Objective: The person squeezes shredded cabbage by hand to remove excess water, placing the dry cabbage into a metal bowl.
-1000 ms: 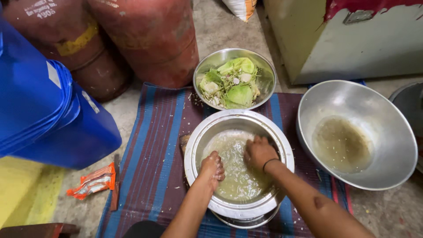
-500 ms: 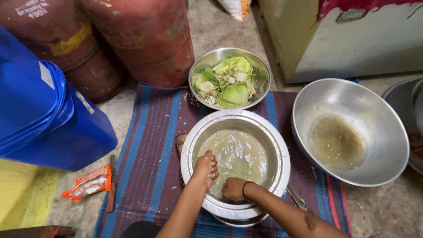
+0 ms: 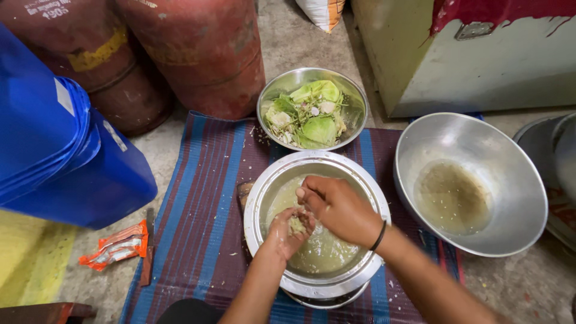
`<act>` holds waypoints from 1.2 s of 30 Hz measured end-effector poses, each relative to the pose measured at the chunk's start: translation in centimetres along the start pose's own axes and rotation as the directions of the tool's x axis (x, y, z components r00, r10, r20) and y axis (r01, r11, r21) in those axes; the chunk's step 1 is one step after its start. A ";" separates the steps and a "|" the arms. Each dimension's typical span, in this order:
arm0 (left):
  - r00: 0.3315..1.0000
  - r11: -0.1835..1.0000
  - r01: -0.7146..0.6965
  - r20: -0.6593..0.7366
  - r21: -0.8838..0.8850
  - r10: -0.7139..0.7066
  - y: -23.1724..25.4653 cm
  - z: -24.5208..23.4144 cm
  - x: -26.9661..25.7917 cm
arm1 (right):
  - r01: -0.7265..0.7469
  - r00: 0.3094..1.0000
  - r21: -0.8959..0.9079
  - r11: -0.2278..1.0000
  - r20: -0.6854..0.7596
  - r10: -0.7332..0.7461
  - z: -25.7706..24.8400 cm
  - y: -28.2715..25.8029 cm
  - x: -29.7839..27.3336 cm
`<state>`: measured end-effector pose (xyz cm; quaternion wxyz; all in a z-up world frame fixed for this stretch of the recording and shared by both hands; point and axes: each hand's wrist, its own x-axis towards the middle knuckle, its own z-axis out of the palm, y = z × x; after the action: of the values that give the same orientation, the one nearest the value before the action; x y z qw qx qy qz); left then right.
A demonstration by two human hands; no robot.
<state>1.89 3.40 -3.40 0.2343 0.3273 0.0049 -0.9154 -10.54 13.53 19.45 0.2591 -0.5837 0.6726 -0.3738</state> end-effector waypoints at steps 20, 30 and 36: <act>0.804 -0.561 -0.117 0.410 0.820 0.431 1.3 4.4 -6.8 | -0.041 0.973 -0.281 0.959 -0.230 -0.026 5.8 10.3 0.9; 0.834 -0.659 -0.193 0.475 0.727 0.280 1.3 4.5 -8.4 | -0.349 0.819 -0.329 0.878 -0.562 0.115 8.8 15.7 8.4; 0.821 -0.730 -0.226 0.530 0.645 0.213 1.4 1.8 -6.2 | 0.035 0.950 -0.337 0.941 -0.280 -0.136 15.4 12.4 10.5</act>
<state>5.59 4.54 1.98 0.0719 0.3246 -0.9031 -0.2716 -7.70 0.59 1.33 0.0370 -0.5844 0.7305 -0.3515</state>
